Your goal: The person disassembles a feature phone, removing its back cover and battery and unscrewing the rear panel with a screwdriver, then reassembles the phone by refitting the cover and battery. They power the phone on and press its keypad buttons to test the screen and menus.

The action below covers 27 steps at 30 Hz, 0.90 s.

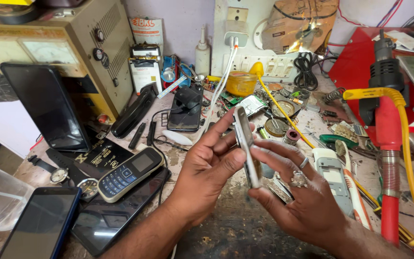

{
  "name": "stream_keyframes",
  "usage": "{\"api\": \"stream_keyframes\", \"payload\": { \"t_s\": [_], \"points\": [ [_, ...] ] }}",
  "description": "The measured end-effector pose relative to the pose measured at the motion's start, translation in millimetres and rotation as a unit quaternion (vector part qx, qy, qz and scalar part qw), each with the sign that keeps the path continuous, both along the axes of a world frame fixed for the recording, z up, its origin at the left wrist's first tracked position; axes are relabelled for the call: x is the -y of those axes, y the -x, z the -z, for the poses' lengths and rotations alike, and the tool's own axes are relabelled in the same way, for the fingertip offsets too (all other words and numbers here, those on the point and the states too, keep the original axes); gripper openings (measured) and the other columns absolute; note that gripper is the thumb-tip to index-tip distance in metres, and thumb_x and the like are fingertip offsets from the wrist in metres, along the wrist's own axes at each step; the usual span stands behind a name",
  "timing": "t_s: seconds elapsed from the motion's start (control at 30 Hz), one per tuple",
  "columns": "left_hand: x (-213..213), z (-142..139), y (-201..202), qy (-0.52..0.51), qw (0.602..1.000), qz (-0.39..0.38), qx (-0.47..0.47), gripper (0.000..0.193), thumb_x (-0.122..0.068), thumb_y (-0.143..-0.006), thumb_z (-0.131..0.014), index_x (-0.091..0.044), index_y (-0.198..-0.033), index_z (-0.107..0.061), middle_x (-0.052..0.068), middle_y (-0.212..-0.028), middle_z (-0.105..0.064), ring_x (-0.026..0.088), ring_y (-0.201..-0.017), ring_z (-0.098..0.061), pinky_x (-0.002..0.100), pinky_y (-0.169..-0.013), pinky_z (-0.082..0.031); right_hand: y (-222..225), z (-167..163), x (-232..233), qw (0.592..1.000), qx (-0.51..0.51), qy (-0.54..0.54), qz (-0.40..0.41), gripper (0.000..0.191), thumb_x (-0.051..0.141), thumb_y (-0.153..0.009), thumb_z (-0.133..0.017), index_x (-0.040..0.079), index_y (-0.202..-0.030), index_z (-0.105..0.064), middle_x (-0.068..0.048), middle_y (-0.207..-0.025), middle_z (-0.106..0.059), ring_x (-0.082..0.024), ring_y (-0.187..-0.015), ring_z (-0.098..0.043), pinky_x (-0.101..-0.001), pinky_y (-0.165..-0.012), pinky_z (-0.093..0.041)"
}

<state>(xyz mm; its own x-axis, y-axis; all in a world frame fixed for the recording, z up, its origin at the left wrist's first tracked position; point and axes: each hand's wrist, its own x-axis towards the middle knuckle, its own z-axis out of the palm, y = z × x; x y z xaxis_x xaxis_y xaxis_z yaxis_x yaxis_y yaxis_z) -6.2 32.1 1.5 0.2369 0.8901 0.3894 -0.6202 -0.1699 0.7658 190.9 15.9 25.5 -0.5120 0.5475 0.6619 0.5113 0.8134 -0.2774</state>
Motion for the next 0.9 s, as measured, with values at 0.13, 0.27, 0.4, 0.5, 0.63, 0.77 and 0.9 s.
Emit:
{"api": "stream_keyframes", "payload": {
  "t_s": [0.13,0.27,0.4,0.5,0.63,0.77,0.9],
  "points": [
    [-0.9,1.8,0.4,-0.003,1.0,-0.021,-0.02,0.077,-0.003,-0.096,-0.067,-0.009,-0.163,-0.031,0.018,-0.151,-0.057,0.023,-0.135,-0.057,0.039,-0.115,-0.046,-5.0,2.8,-0.1,0.999,-0.022,0.017,-0.021,0.058,0.024,-0.083,-0.082,0.009,-0.133,-0.058,-0.014,-0.136,-0.063,-0.029,-0.126,-0.065,-0.0379,-0.104,-0.051],
    [3.5,2.4,-5.5,-0.034,0.987,-0.1,-0.119,0.077,-0.004,-0.089,-0.075,-0.007,-0.158,-0.041,0.017,-0.14,-0.066,0.022,-0.124,-0.067,0.036,-0.107,-0.055,-6.7,15.0,-10.4,0.971,-0.095,0.207,-0.076,0.059,0.017,-0.085,-0.084,0.006,-0.135,-0.056,-0.011,-0.126,-0.072,-0.022,-0.117,-0.071,-0.0344,-0.099,-0.055],
    [10.4,0.2,-10.0,-0.064,0.952,-0.208,-0.216,0.069,-0.007,-0.083,-0.083,-0.005,-0.147,-0.058,0.012,-0.124,-0.076,0.018,-0.108,-0.075,0.031,-0.091,-0.066,-5.0,28.0,-25.5,0.89,-0.2,0.408,-0.041,0.063,0.005,-0.085,-0.073,0.005,-0.141,-0.043,-0.006,-0.121,-0.073,-0.015,-0.108,-0.074,-0.0314,-0.091,-0.061],
    [7.6,-3.4,-8.1,0.023,0.916,-0.266,-0.3,0.07,-0.011,-0.079,-0.083,-0.011,-0.145,-0.06,0.007,-0.097,-0.075,0.012,-0.085,-0.075,0.026,-0.076,-0.063,-13.3,28.3,-35.9,0.82,-0.244,0.497,-0.147,0.07,-0.003,-0.091,-0.066,0.001,-0.154,-0.037,-0.012,-0.12,-0.069,-0.016,-0.108,-0.067,-0.0338,-0.091,-0.057],
    [0.0,-3.9,-6.0,0.048,0.964,-0.148,-0.214,0.057,-0.008,-0.083,-0.081,-0.005,-0.136,-0.06,0.001,-0.094,-0.069,0.007,-0.083,-0.064,0.024,-0.073,-0.057,-27.0,27.0,-37.5,0.787,-0.252,0.536,-0.175,0.085,-0.005,-0.091,-0.063,0.012,-0.165,-0.023,-0.01,-0.13,-0.067,-0.014,-0.11,-0.064,-0.0324,-0.092,-0.054],
    [-1.7,0.9,-4.6,0.05,0.978,-0.088,-0.182,0.033,-0.008,-0.09,-0.076,0.0,-0.122,-0.072,0.001,-0.096,-0.073,0.006,-0.085,-0.064,0.022,-0.077,-0.056,-31.8,23.8,-30.7,0.828,-0.222,0.481,-0.185,0.11,0.0,-0.094,-0.076,0.025,-0.176,-0.008,-0.014,-0.138,-0.054,-0.017,-0.112,-0.058,-0.0348,-0.096,-0.055],
    [-2.0,4.5,-7.3,0.094,0.974,-0.093,-0.186,0.03,-0.008,-0.088,-0.075,-0.001,-0.117,-0.072,0.002,-0.094,-0.075,0.006,-0.082,-0.068,0.024,-0.074,-0.058,-31.0,11.4,-25.4,0.973,-0.014,0.225,-0.039,0.132,0.037,-0.071,-0.095,0.017,-0.171,-0.012,-0.01,-0.148,-0.05,-0.018,-0.118,-0.061,-0.027,-0.09,-0.057]
  ]
}}
